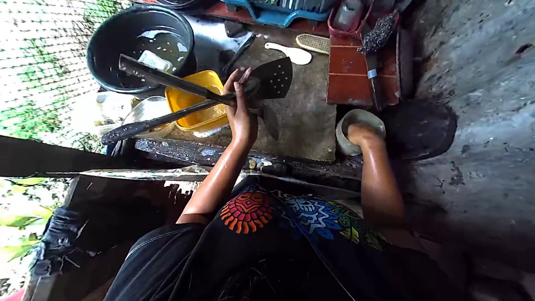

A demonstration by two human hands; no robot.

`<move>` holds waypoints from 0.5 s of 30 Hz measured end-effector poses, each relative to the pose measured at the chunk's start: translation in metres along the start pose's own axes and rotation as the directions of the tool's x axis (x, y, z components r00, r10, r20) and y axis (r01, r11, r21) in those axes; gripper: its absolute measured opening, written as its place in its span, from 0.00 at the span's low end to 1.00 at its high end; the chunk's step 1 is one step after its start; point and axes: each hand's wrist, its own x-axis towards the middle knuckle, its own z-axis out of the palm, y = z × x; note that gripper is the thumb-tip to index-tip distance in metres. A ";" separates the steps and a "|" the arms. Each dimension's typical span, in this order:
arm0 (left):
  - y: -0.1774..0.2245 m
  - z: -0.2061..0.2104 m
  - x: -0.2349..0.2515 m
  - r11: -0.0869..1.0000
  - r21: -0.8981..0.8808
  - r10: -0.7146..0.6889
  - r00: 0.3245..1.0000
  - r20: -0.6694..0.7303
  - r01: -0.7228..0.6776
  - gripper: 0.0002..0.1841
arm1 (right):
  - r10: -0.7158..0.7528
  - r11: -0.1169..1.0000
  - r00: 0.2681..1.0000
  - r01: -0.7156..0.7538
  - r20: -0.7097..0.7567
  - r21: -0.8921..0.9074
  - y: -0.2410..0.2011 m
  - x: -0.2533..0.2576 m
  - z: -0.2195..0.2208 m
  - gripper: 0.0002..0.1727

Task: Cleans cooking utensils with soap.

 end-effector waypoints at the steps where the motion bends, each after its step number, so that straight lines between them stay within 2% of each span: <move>1: 0.001 0.001 0.000 1.000 -0.016 0.016 1.000 0.004 -0.016 0.17 | -0.004 1.000 1.000 0.004 -0.007 -0.002 -0.001 0.002 0.001 0.16; 3: 0.004 0.005 0.003 0.998 -0.042 0.042 0.999 -0.006 -0.042 0.13 | -0.014 0.999 0.999 0.016 -0.051 0.030 0.006 0.012 0.000 0.18; 5: 0.008 0.011 0.006 0.996 -0.087 0.030 0.999 -0.036 -0.033 0.11 | -0.038 0.995 0.974 0.057 -0.222 0.082 0.029 0.032 0.006 0.20; 9: 0.014 0.023 0.016 0.974 -0.218 -0.078 0.995 -0.069 0.061 0.19 | 0.050 0.971 0.922 0.044 -0.384 0.233 0.038 0.020 -0.004 0.21; 12: 0.025 0.029 0.027 0.969 -0.220 -0.131 0.987 -0.088 0.109 0.25 | 0.089 0.949 0.841 0.090 -0.533 0.301 0.032 0.012 0.010 0.19; 15: 0.038 0.032 0.038 0.967 -0.241 -0.117 0.985 -0.127 0.083 0.27 | 0.117 0.932 0.759 0.138 -0.640 0.335 0.043 0.022 0.030 0.18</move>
